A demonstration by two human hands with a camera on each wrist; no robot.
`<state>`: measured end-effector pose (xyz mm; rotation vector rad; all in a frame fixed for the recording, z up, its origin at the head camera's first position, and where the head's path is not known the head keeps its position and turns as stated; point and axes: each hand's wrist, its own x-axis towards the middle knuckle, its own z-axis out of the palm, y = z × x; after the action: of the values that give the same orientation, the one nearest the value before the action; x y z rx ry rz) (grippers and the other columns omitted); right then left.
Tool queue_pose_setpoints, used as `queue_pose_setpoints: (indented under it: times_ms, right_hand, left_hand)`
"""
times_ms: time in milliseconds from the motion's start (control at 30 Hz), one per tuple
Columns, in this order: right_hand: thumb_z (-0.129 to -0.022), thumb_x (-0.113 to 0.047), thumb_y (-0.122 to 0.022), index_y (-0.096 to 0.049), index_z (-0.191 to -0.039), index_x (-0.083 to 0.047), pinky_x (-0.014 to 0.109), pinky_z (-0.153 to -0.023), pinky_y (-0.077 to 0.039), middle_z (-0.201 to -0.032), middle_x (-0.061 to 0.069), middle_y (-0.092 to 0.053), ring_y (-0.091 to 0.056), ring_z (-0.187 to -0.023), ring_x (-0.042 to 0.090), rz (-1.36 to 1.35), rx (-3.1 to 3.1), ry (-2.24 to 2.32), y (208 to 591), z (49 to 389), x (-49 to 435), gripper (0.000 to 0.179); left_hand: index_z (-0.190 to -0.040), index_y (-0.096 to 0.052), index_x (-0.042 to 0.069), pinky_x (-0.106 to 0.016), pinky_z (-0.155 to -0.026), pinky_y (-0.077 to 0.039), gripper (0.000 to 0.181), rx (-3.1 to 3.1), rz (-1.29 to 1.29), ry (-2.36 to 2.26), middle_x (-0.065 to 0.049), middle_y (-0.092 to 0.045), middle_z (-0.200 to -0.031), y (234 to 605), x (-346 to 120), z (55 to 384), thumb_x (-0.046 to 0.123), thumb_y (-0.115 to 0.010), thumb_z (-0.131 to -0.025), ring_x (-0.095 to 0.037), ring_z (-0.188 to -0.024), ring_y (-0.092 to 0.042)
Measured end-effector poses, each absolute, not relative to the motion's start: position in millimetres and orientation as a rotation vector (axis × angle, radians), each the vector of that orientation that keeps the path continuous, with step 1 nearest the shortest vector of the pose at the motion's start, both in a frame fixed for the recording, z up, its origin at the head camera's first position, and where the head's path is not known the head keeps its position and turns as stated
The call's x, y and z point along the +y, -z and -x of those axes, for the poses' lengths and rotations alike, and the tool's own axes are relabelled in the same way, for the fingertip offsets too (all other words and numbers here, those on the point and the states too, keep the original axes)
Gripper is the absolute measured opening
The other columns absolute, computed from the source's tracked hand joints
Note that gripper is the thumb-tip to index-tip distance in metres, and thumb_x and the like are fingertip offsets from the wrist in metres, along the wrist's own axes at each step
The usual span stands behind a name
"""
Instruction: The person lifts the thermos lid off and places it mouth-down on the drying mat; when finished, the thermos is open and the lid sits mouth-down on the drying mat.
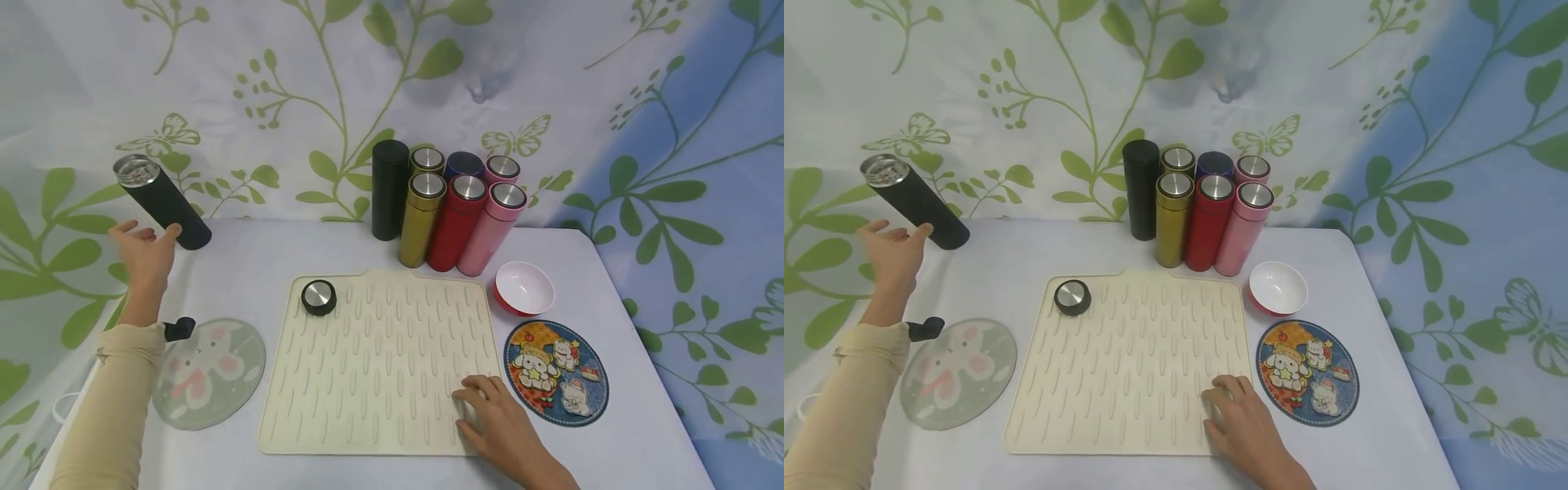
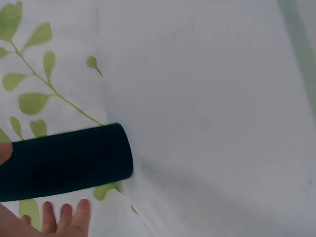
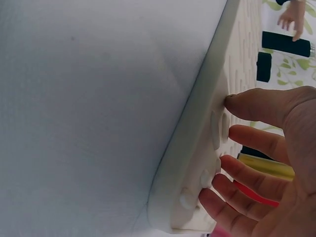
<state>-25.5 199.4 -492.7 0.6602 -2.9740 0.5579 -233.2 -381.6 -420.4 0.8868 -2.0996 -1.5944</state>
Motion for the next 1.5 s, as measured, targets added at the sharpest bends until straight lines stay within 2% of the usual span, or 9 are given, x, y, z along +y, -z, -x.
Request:
queue_pose_setpoints:
  times_ms: [100, 233, 300, 400, 533, 667, 767, 1067, 1500]
  right_hand:
    - [-0.070, -0.025, -0.089, -0.075, -0.104, -0.019, 0.040, -0.087, -0.052, -0.117, 0.001, -0.063, -0.055, -0.107, 0.022, -0.679, -2.945, -0.548, 492, 25, 201, 0.037]
    - [-0.070, -0.024, -0.088, -0.075, -0.103, -0.019, 0.040, -0.087, -0.052, -0.115, 0.001, -0.064, -0.055, -0.107, 0.022, -0.685, -2.921, -0.528, 490, 25, 202, 0.036]
    - [-0.069, -0.022, -0.088, -0.075, -0.102, -0.019, 0.040, -0.087, -0.052, -0.114, 0.001, -0.064, -0.055, -0.106, 0.022, -0.681, -2.913, -0.533, 491, 25, 203, 0.036]
    - [-0.069, -0.019, -0.088, -0.075, -0.101, -0.019, 0.041, -0.087, -0.051, -0.113, 0.001, -0.064, -0.056, -0.106, 0.022, -0.683, -2.901, -0.548, 493, 24, 202, 0.035]
    - [-0.070, -0.018, -0.088, -0.074, -0.100, -0.018, 0.041, -0.087, -0.051, -0.112, 0.001, -0.064, -0.055, -0.106, 0.022, -0.704, -2.889, -0.568, 496, 25, 199, 0.034]
    - [-0.070, -0.018, -0.088, -0.074, -0.100, -0.018, 0.040, -0.087, -0.051, -0.112, 0.001, -0.064, -0.054, -0.106, 0.022, -0.705, -2.887, -0.576, 497, 26, 195, 0.034]
    - [-0.069, -0.018, -0.088, -0.074, -0.100, -0.018, 0.040, -0.087, -0.051, -0.112, 0.001, -0.064, -0.054, -0.105, 0.021, -0.690, -2.888, -0.576, 497, 25, 195, 0.034]
    - [-0.068, -0.016, -0.089, -0.074, -0.098, -0.018, 0.040, -0.085, -0.051, -0.111, 0.002, -0.063, -0.054, -0.103, 0.022, -0.666, -2.888, -0.598, 494, 24, 198, 0.034]
    - [-0.070, -0.016, -0.088, -0.074, -0.098, -0.020, 0.040, -0.090, -0.050, -0.111, -0.002, -0.061, -0.052, -0.106, 0.020, -0.601, -2.966, -0.613, 493, 25, 198, 0.032]
  left_hand:
    - [-0.136, -0.039, 0.016, -0.022, -0.078, -0.042, 0.057, -1.974, -0.775, 1.528, 0.005, -0.050, -0.101, 419, -365, 227, 0.022, -0.070, -0.089, -0.005, -0.087, -0.051]
    - [-0.127, -0.049, 0.010, -0.017, -0.071, -0.045, 0.041, -2.045, -0.545, 1.448, 0.009, -0.055, -0.094, 421, -333, 227, 0.019, -0.066, -0.091, -0.001, -0.079, -0.056]
    - [-0.126, -0.052, 0.009, -0.015, -0.070, -0.047, 0.037, -2.131, -0.427, 1.463, 0.008, -0.058, -0.098, 424, -315, 226, 0.018, -0.066, -0.093, 0.000, -0.080, -0.058]
    - [-0.126, -0.055, 0.005, -0.013, -0.070, -0.049, 0.036, -2.275, -0.247, 1.457, -0.002, -0.064, -0.105, 426, -289, 224, 0.018, -0.066, -0.094, -0.002, -0.086, -0.062]
    - [-0.126, -0.056, 0.002, -0.014, -0.074, -0.047, 0.037, -2.420, -0.050, 1.375, -0.014, -0.065, -0.114, 423, -264, 229, 0.021, -0.066, -0.096, -0.014, -0.099, -0.064]
    - [-0.124, -0.058, 0.002, -0.017, -0.075, -0.047, 0.034, -2.481, 0.125, 1.324, -0.014, -0.067, -0.113, 417, -241, 245, 0.019, -0.065, -0.096, -0.026, -0.104, -0.064]
    - [-0.123, -0.059, 0.001, -0.021, -0.076, -0.049, 0.032, -2.492, 0.242, 1.322, -0.014, -0.068, -0.110, 412, -222, 255, 0.015, -0.067, -0.095, -0.028, -0.103, -0.065]
    - [-0.129, -0.055, 0.002, -0.045, -0.090, -0.051, 0.041, -2.539, 0.392, 1.402, -0.017, -0.066, -0.118, 404, -165, 279, 0.015, -0.068, -0.092, -0.030, -0.111, -0.063]
    - [-0.146, -0.038, 0.000, -0.048, -0.103, -0.042, 0.069, -2.678, 0.436, 1.363, -0.024, -0.051, -0.138, 409, -115, 319, 0.020, -0.072, -0.089, -0.037, -0.128, -0.050]
